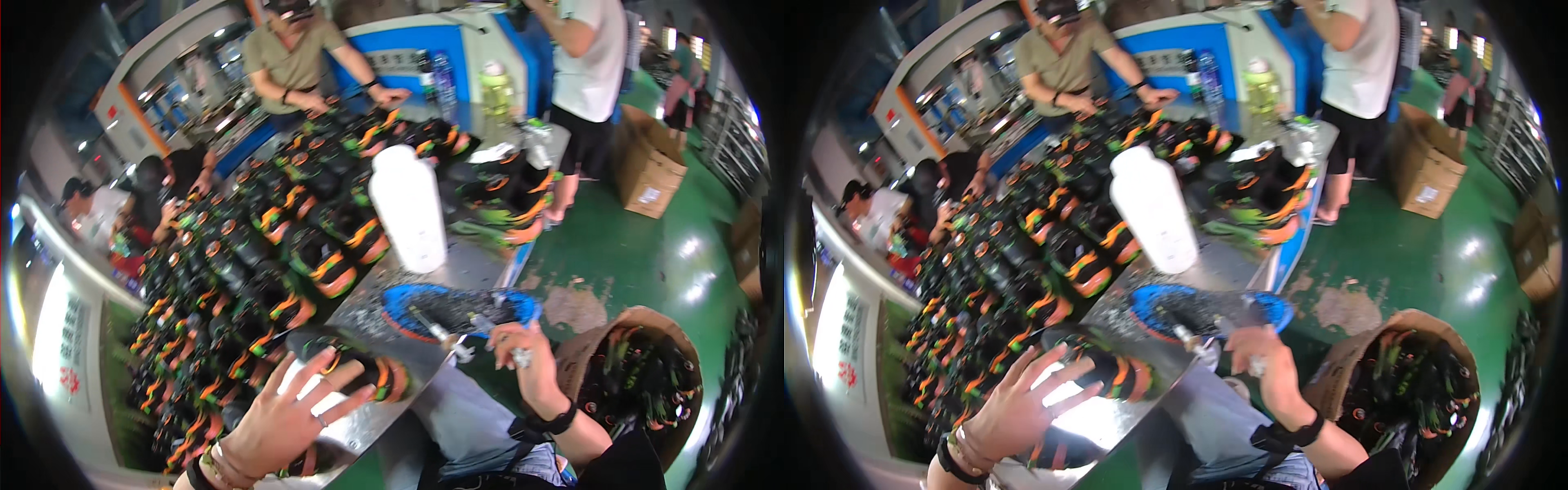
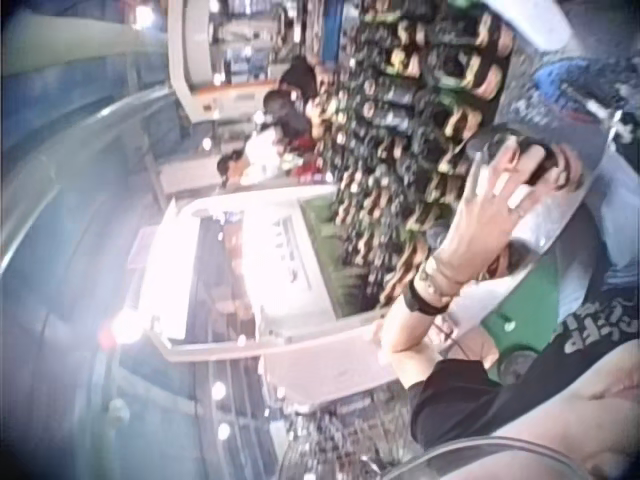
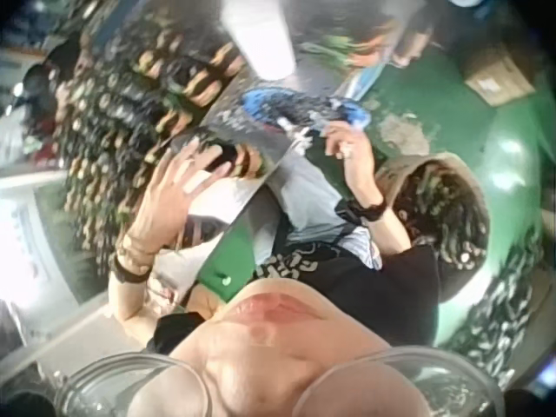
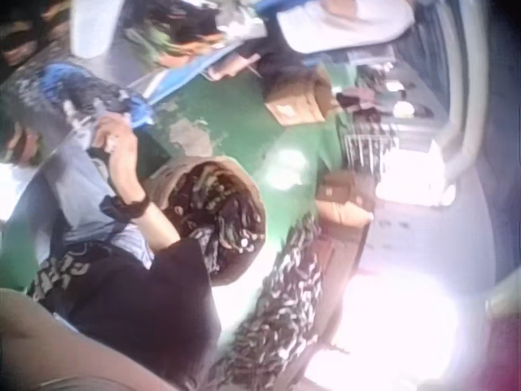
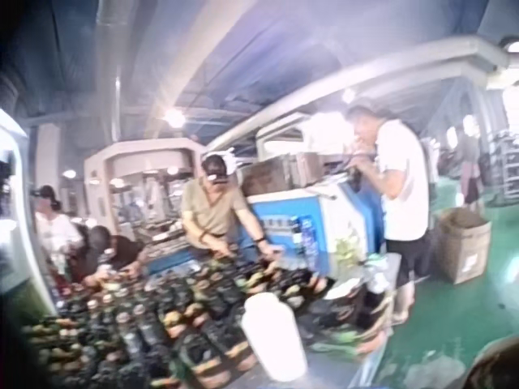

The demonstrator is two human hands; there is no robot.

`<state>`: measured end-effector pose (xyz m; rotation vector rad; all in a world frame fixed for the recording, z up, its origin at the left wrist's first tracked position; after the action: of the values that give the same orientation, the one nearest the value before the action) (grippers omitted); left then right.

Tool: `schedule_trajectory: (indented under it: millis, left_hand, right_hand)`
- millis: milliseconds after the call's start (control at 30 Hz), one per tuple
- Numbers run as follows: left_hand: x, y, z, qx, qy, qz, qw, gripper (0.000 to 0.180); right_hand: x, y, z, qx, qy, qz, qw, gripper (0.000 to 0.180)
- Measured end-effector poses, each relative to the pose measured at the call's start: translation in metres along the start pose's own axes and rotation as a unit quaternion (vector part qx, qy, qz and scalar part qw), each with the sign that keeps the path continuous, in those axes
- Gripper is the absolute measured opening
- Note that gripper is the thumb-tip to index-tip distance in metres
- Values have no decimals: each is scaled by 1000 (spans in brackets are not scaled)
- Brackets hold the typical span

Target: Injecting adhesive or liquid into the joints and soles of athletic shoes using a syringe on a factory assembly line.

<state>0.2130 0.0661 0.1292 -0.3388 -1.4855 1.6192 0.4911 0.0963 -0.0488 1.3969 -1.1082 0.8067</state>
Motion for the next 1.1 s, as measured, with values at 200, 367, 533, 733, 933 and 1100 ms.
schedule_trajectory:
  millis: [200,367,533,733,933,1100]
  left_hand:
    - [8,65,-41,-61,25,-101,993,56]
    - [-3,89,-64,-118,17,-75,990,50]
    - [-10,91,-54,-117,-29,9,993,40]
    - [-75,28,-2,-84,-106,60,989,54]
    - [-117,56,15,-123,-322,19,938,50]
    - [-147,98,6,-188,-406,25,894,41]
  right_hand:
    - [24,0,11,56,37,32,997,57]
    - [31,-5,7,66,4,-38,997,58]
    - [29,-8,3,73,25,-37,996,60]
    - [16,-17,10,100,44,-39,993,57]
    - [14,-3,13,111,41,75,990,59]
    - [9,-7,9,84,-19,100,991,59]
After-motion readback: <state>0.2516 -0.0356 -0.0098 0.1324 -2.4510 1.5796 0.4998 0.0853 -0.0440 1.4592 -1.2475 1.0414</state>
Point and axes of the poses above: each hand's wrist, its own z-axis away from the middle knuckle, its own y-axis out of the palm, x = y × z, the point moved 3 cm from there along -z, towards the middle knuckle, and after that the axes turned 8 degrees about -z, right-handed, at the moved point
